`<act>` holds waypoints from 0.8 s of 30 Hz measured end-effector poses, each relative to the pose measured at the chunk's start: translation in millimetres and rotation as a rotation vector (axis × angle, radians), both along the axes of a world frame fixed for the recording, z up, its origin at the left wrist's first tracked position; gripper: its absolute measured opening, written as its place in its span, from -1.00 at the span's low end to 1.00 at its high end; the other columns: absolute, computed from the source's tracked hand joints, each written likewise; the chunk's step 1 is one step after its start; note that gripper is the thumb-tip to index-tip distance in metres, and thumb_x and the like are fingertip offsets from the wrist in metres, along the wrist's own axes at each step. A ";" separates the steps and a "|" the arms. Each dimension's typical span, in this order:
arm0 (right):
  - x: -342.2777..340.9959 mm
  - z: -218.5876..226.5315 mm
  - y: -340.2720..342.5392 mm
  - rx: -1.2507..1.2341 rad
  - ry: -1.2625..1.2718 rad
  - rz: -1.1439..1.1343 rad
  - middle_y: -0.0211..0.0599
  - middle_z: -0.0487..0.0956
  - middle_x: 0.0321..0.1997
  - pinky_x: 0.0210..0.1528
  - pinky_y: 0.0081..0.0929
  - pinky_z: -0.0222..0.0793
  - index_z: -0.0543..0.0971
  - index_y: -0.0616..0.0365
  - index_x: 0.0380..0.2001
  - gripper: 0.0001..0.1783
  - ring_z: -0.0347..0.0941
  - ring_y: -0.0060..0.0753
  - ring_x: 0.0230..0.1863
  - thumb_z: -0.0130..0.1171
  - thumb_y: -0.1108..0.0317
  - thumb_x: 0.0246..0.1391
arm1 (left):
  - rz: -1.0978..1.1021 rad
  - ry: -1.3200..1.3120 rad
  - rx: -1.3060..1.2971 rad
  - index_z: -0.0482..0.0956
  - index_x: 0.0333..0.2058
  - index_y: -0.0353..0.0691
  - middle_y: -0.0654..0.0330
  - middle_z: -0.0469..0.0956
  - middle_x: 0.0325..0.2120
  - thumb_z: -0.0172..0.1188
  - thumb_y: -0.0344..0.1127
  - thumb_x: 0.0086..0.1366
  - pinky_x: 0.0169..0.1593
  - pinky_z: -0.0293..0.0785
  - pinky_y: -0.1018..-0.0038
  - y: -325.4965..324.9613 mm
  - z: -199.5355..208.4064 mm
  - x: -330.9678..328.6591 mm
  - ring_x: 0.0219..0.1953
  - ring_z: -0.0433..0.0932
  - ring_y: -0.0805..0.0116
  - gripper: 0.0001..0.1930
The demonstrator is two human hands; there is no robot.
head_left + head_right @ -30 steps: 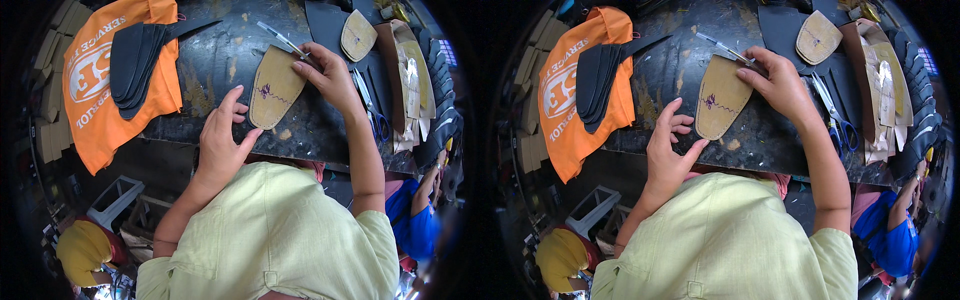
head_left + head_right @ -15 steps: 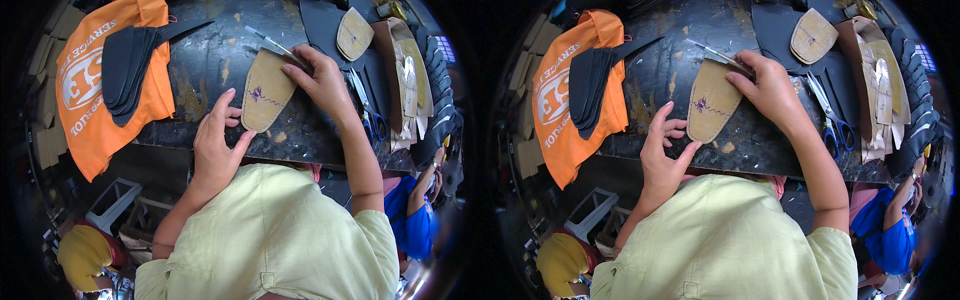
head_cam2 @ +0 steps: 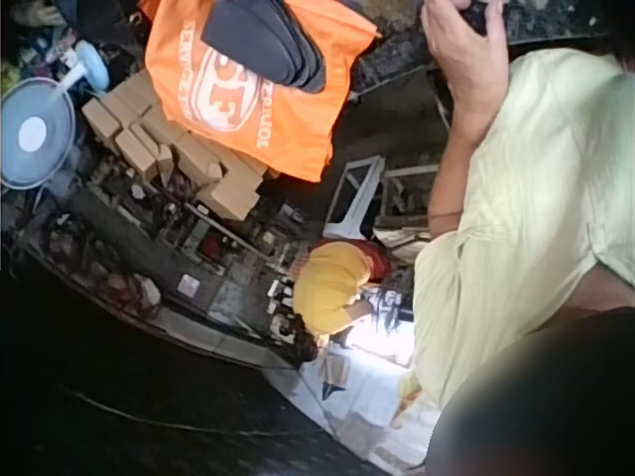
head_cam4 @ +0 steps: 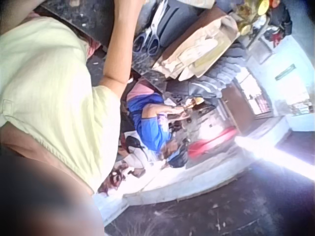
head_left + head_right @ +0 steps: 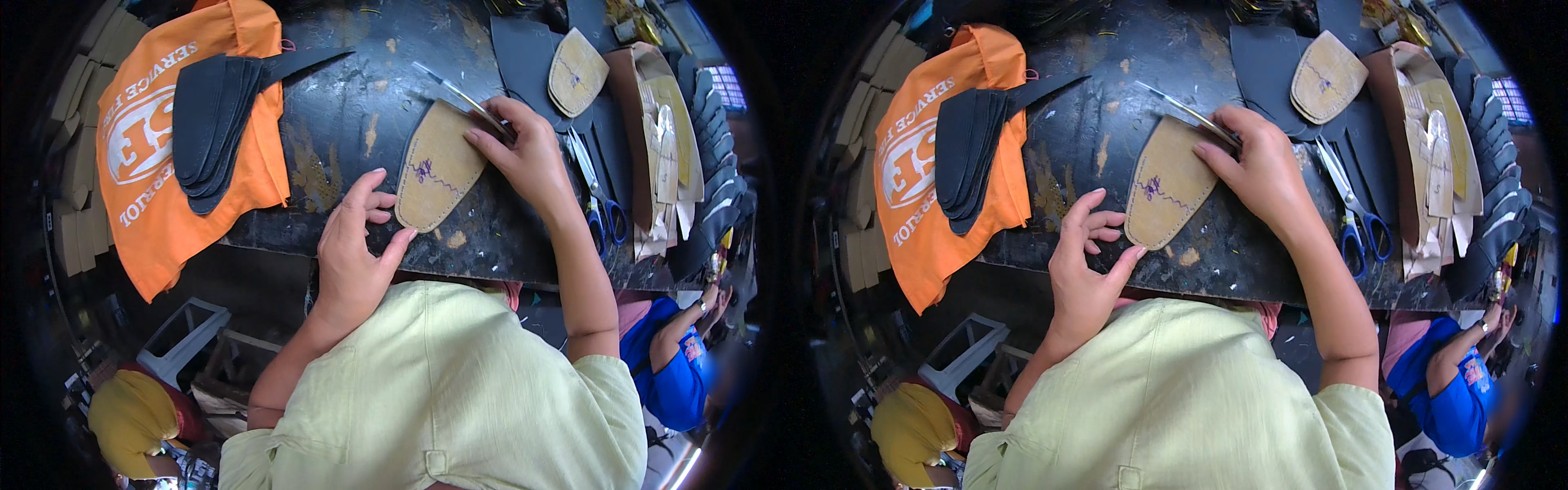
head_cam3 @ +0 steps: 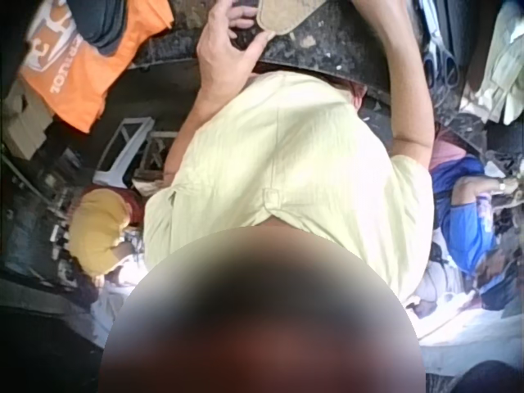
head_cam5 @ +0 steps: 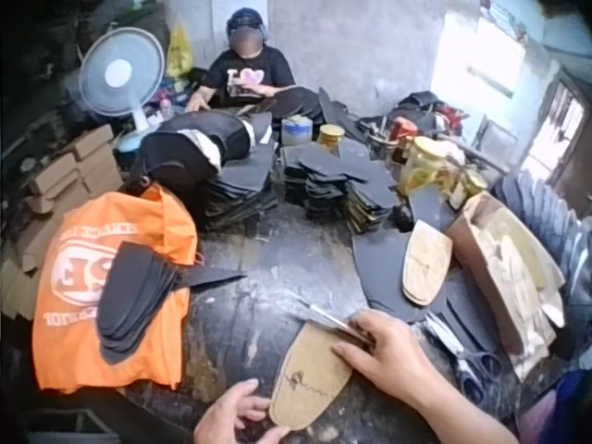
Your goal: The person marks a shoe insole template with a pen, then uses scissors to cut a black insole material along the marked outline. The person repeats this process for multiple insoles, stacking the cut pieces on the table.
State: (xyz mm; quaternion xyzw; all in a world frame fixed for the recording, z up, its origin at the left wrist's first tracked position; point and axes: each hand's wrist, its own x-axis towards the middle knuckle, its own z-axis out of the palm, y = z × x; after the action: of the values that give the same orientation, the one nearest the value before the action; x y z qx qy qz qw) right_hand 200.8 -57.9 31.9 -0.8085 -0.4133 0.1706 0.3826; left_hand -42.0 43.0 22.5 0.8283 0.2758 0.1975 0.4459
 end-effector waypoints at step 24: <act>-6.7 3.3 5.6 0.005 -0.088 -0.024 -0.10 0.58 -0.21 -0.18 -0.27 0.48 0.68 0.23 -0.13 -0.64 0.58 -0.04 -0.25 0.50 0.30 0.02 | -0.009 -0.036 0.004 0.26 0.38 -0.19 0.11 0.68 -0.07 0.53 -0.48 0.11 -0.11 0.47 0.44 -0.1 -4.5 -2.7 -0.18 0.64 0.34 -0.12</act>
State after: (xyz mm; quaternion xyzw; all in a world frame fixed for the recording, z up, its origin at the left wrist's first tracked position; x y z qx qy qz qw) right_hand 194.1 -52.3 35.2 -0.8192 -0.4204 0.1291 0.3681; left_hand -44.8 42.9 18.0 0.8267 0.2637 0.2109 0.4500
